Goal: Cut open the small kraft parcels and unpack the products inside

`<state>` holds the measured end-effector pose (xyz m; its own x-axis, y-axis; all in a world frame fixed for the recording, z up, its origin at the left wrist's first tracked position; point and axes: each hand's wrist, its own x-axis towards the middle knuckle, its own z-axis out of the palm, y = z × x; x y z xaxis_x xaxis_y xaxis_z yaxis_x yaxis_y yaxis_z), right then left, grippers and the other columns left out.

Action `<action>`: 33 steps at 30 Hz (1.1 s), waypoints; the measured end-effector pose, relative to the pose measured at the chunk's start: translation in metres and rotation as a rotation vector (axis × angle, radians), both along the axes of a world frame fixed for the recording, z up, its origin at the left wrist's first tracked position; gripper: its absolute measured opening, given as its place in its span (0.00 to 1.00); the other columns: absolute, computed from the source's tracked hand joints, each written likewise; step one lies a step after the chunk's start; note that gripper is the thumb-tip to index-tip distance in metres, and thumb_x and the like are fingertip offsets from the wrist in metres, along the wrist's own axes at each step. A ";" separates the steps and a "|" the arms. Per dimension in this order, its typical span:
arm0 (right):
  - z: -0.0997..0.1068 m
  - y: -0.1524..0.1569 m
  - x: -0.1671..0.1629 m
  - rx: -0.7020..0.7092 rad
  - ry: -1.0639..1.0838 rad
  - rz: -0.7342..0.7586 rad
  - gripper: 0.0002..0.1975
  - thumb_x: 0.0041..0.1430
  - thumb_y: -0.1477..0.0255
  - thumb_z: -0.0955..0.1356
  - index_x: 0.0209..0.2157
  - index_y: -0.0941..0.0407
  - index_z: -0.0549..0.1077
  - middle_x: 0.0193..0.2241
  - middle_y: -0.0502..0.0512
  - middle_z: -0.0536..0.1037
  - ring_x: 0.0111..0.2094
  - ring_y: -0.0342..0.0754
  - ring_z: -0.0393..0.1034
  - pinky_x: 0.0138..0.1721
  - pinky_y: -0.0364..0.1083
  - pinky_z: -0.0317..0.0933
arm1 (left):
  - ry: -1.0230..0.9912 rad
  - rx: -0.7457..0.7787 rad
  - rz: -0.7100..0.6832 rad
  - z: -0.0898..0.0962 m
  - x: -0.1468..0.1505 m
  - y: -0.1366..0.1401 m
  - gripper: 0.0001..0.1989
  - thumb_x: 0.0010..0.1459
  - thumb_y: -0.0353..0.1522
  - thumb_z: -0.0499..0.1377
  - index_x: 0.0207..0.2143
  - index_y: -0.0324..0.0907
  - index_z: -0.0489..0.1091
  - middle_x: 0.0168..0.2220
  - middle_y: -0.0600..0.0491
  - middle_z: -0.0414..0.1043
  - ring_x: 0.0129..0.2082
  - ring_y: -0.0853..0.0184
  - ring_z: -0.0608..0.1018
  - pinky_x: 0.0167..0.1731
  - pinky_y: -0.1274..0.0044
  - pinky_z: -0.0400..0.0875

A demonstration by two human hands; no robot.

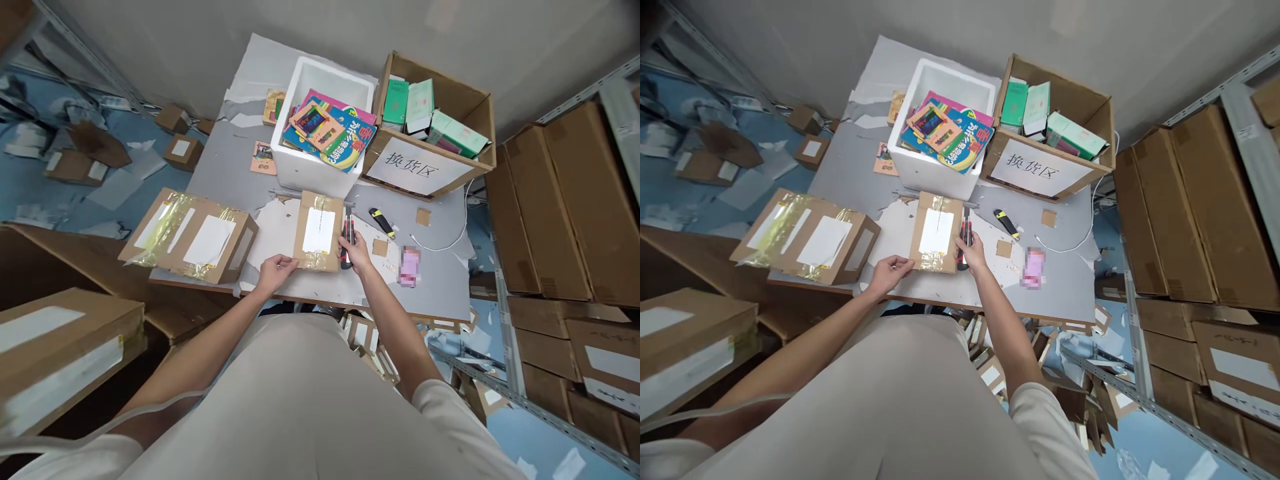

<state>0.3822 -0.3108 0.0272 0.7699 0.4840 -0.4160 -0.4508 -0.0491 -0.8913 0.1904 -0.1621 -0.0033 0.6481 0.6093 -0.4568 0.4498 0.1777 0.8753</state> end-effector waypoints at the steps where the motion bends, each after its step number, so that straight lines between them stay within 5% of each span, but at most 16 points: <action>1: 0.000 -0.005 -0.006 -0.001 0.004 -0.015 0.22 0.43 0.65 0.75 0.38 0.53 0.65 0.25 0.44 0.72 0.21 0.39 0.65 0.18 0.41 0.67 | 0.018 -0.003 -0.014 0.001 -0.001 -0.001 0.23 0.41 0.50 0.65 0.29 0.40 0.71 0.24 0.52 0.73 0.27 0.64 0.78 0.33 0.72 0.75; 7: -0.004 -0.037 -0.050 -0.045 0.020 -0.124 0.23 0.43 0.64 0.74 0.41 0.52 0.65 0.40 0.50 0.77 0.23 0.38 0.65 0.19 0.41 0.68 | 0.188 0.340 -0.186 0.010 0.013 0.034 0.30 0.41 0.46 0.65 0.45 0.40 0.70 0.38 0.46 0.76 0.39 0.59 0.78 0.43 0.67 0.73; 15: -0.009 -0.064 -0.125 0.054 0.231 -0.282 0.22 0.45 0.64 0.74 0.41 0.50 0.63 0.42 0.51 0.76 0.30 0.44 0.73 0.26 0.47 0.72 | 0.021 0.637 -0.384 0.027 0.123 0.104 0.43 0.48 0.43 0.62 0.64 0.39 0.52 0.63 0.37 0.57 0.56 0.55 0.71 0.49 0.68 0.71; 20: -0.005 -0.043 -0.140 0.202 0.396 -0.311 0.25 0.48 0.64 0.74 0.44 0.48 0.61 0.47 0.54 0.75 0.43 0.53 0.76 0.40 0.55 0.72 | 0.049 0.698 -0.603 0.024 0.163 0.118 0.35 0.51 0.39 0.59 0.61 0.39 0.60 0.63 0.41 0.58 0.62 0.54 0.64 0.59 0.66 0.60; 26: -0.004 -0.035 -0.122 0.153 0.279 -0.352 0.30 0.43 0.62 0.76 0.45 0.49 0.61 0.46 0.54 0.75 0.48 0.52 0.74 0.43 0.51 0.71 | 0.086 0.642 -0.472 0.020 0.154 0.118 0.28 0.49 0.39 0.59 0.53 0.38 0.69 0.50 0.43 0.74 0.45 0.57 0.77 0.48 0.69 0.70; 33: -0.005 -0.055 -0.041 0.072 0.094 -0.329 0.29 0.41 0.63 0.76 0.43 0.49 0.62 0.40 0.49 0.78 0.42 0.48 0.75 0.41 0.51 0.71 | 0.075 0.589 -0.270 0.020 0.084 0.099 0.23 0.49 0.45 0.58 0.43 0.39 0.71 0.41 0.47 0.76 0.38 0.61 0.77 0.40 0.71 0.72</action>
<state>0.3417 -0.3654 0.0226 0.8496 0.2464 -0.4663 -0.5120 0.1737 -0.8412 0.2739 -0.0634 0.0163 0.7928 0.5917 -0.1463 0.4753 -0.4499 0.7560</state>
